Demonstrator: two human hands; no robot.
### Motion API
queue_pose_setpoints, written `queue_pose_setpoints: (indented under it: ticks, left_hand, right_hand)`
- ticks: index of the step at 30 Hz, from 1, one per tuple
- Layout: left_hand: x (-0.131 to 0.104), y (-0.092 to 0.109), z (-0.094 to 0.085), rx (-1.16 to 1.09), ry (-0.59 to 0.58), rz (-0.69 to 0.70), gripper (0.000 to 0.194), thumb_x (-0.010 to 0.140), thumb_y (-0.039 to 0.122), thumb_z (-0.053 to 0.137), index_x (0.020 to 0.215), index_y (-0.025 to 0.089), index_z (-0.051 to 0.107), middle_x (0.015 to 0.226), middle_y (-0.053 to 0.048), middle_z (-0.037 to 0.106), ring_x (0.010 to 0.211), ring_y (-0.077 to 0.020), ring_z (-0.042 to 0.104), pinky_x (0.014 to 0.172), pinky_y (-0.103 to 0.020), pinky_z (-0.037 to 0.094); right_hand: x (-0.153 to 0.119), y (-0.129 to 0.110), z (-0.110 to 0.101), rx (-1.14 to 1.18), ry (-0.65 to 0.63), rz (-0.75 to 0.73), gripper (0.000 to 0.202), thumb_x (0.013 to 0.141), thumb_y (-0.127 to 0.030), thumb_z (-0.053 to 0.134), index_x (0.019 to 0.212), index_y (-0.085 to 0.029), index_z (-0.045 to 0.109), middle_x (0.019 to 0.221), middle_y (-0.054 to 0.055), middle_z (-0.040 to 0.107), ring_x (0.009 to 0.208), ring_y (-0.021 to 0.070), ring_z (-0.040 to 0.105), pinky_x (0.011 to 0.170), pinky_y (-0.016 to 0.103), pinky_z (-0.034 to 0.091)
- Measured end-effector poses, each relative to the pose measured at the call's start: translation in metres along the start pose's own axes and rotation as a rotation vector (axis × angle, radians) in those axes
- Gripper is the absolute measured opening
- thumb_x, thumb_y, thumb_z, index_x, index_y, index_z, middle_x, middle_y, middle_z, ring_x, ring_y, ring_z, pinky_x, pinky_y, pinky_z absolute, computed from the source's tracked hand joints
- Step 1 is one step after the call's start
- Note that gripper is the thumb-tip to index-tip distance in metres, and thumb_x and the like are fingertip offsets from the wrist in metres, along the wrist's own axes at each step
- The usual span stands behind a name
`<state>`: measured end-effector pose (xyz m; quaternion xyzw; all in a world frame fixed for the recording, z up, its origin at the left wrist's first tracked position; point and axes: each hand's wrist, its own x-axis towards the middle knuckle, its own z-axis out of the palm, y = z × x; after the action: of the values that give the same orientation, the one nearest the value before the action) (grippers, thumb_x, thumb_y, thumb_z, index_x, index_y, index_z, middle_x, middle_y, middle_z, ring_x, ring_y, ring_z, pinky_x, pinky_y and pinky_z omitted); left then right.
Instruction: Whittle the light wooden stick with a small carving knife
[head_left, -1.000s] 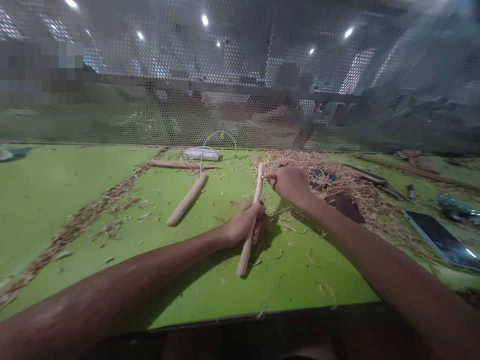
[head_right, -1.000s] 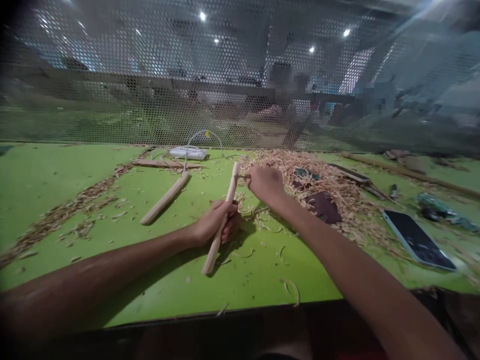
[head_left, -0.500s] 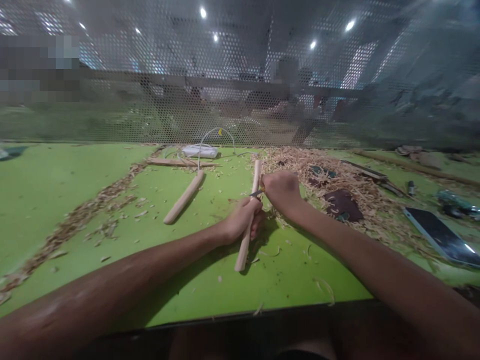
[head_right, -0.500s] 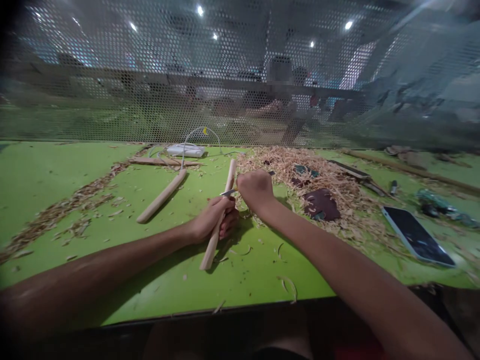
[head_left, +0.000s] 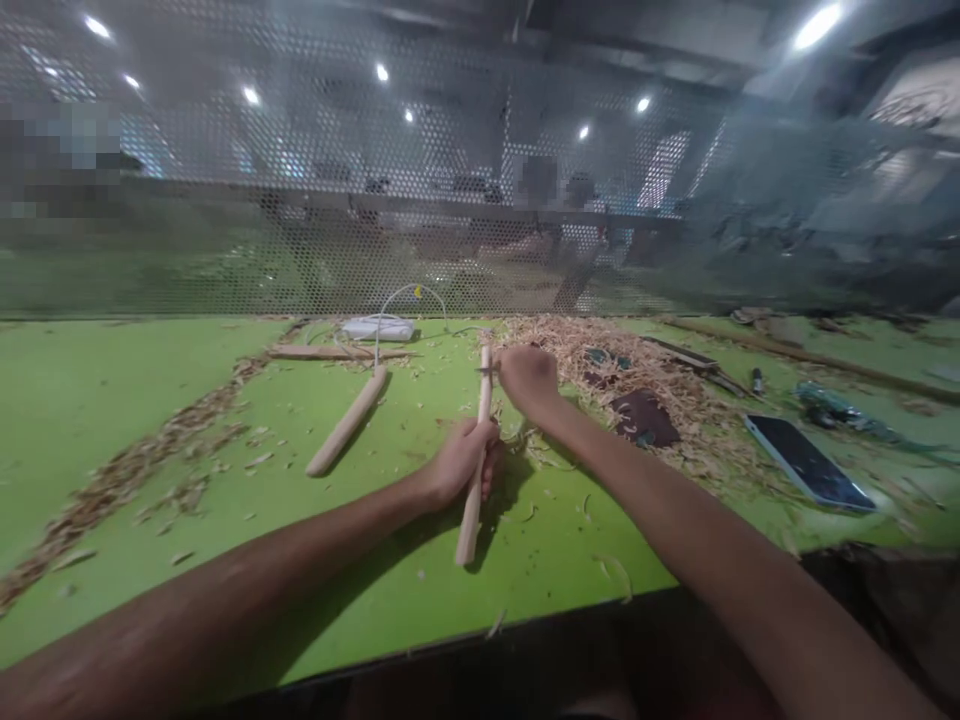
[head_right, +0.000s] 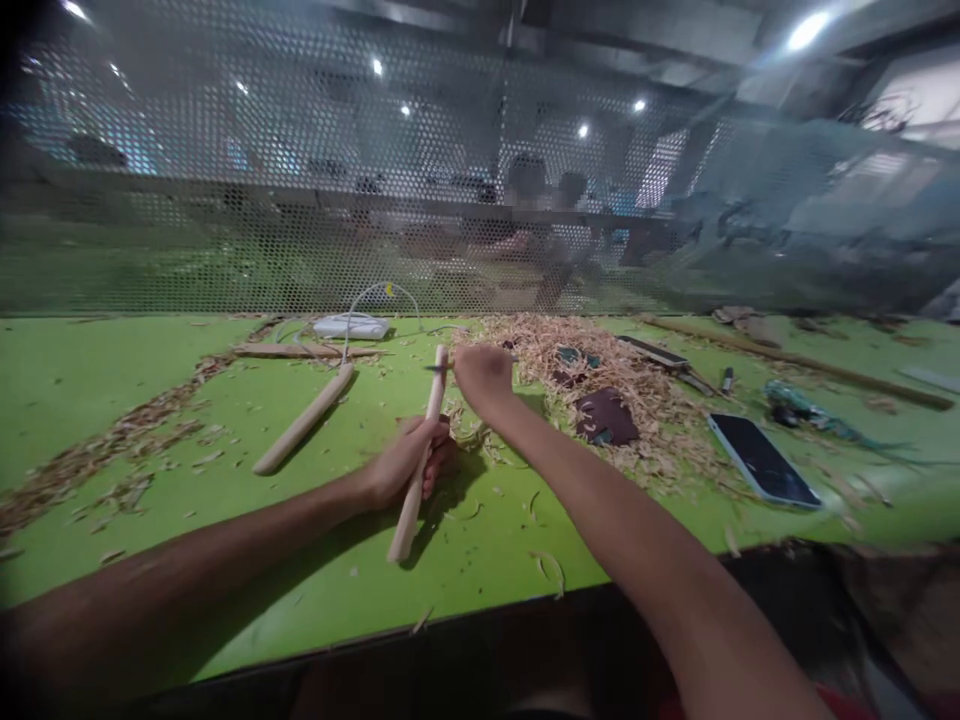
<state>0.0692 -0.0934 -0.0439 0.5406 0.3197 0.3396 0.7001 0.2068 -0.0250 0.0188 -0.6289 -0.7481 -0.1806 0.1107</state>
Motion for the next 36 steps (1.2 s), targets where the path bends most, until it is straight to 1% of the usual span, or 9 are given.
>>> queue_pose_setpoints:
  ticks: [3, 7, 10, 15, 18, 22, 26, 31, 36]
  left_hand:
    - [-0.002, -0.003, 0.002, 0.124, -0.072, 0.041, 0.028, 0.086, 0.038, 0.05, 0.065, 0.02, 0.043, 0.046, 0.005, 0.045, 0.033, -0.0087, 0.04, 0.032, -0.02, 0.033]
    - [-0.002, -0.005, 0.002, 0.134, -0.104, 0.07, 0.032, 0.088, 0.037, 0.046, 0.062, 0.02, 0.043, 0.044, 0.004, 0.043, 0.033, -0.0082, 0.039, 0.034, -0.02, 0.032]
    - [-0.001, -0.003, 0.0, 0.094, -0.133, 0.093, 0.033, 0.089, 0.036, 0.044, 0.06, 0.021, 0.042, 0.042, 0.004, 0.042, 0.033, -0.0089, 0.038, 0.033, -0.021, 0.032]
    - [-0.002, 0.003, 0.001, -0.038, -0.147, 0.112, 0.029, 0.089, 0.037, 0.043, 0.064, 0.022, 0.041, 0.041, 0.004, 0.043, 0.033, -0.0105, 0.039, 0.032, -0.021, 0.033]
    - [-0.003, 0.007, 0.002, -0.088, -0.161, 0.091, 0.029, 0.088, 0.037, 0.041, 0.063, 0.022, 0.041, 0.039, 0.004, 0.042, 0.03, -0.0109, 0.037, 0.03, -0.022, 0.032]
    - [-0.001, 0.007, 0.0, -0.111, -0.186, 0.068, 0.029, 0.086, 0.036, 0.045, 0.061, 0.023, 0.039, 0.039, 0.005, 0.043, 0.029, -0.0105, 0.038, 0.03, -0.022, 0.033]
    - [0.004, 0.003, -0.005, -0.072, -0.168, 0.027, 0.036, 0.088, 0.041, 0.049, 0.059, 0.021, 0.042, 0.038, 0.003, 0.045, 0.029, -0.011, 0.042, 0.03, -0.022, 0.034]
    - [0.007, 0.0, -0.007, -0.163, -0.14, 0.017, 0.032, 0.091, 0.042, 0.051, 0.071, 0.018, 0.05, 0.041, 0.004, 0.048, 0.032, -0.0111, 0.045, 0.033, -0.022, 0.038]
    - [0.006, 0.005, -0.01, -0.262, -0.169, 0.006, 0.036, 0.089, 0.038, 0.059, 0.063, 0.018, 0.045, 0.045, 0.005, 0.045, 0.037, -0.0074, 0.044, 0.039, -0.02, 0.04]
  right_hand:
    - [0.025, 0.018, -0.002, 0.024, -0.038, 0.176, 0.024, 0.089, -0.012, 0.052, 0.088, -0.004, 0.075, 0.077, 0.016, 0.069, 0.071, 0.0178, 0.061, 0.06, 0.024, 0.037]
    - [0.038, 0.038, -0.003, 0.115, 0.03, 0.267, 0.031, 0.093, -0.022, 0.05, 0.093, -0.001, 0.073, 0.079, 0.015, 0.066, 0.072, 0.0161, 0.058, 0.059, 0.024, 0.033]
    - [0.023, 0.037, -0.003, 0.174, 0.006, 0.217, 0.031, 0.091, -0.026, 0.051, 0.083, -0.005, 0.073, 0.069, 0.011, 0.063, 0.063, 0.0131, 0.052, 0.056, 0.023, 0.03]
    - [-0.009, 0.023, -0.004, 0.292, -0.159, 0.066, 0.031, 0.09, -0.025, 0.053, 0.066, -0.013, 0.069, 0.058, 0.005, 0.059, 0.053, 0.0111, 0.044, 0.054, 0.023, 0.03]
    - [-0.018, 0.018, -0.004, 0.306, -0.16, 0.013, 0.035, 0.092, -0.025, 0.049, 0.067, -0.013, 0.07, 0.062, 0.006, 0.062, 0.055, 0.0117, 0.047, 0.056, 0.024, 0.033]
    - [-0.027, 0.013, -0.004, 0.166, -0.158, -0.002, 0.032, 0.09, -0.031, 0.052, 0.077, -0.013, 0.074, 0.069, 0.01, 0.066, 0.061, 0.0157, 0.054, 0.055, 0.025, 0.033]
    - [-0.035, 0.008, -0.006, 0.132, -0.183, -0.029, 0.028, 0.089, -0.027, 0.05, 0.079, -0.015, 0.074, 0.071, 0.009, 0.068, 0.064, 0.0158, 0.056, 0.054, 0.025, 0.03]
    - [-0.036, 0.014, -0.006, 0.228, -0.101, -0.01, 0.025, 0.091, -0.027, 0.049, 0.08, -0.019, 0.069, 0.075, 0.005, 0.068, 0.064, 0.0151, 0.054, 0.055, 0.025, 0.028]
    - [-0.037, 0.02, -0.004, 0.203, 0.005, -0.025, 0.014, 0.086, -0.022, 0.053, 0.084, -0.018, 0.067, 0.082, 0.005, 0.069, 0.069, 0.0165, 0.055, 0.056, 0.026, 0.026]
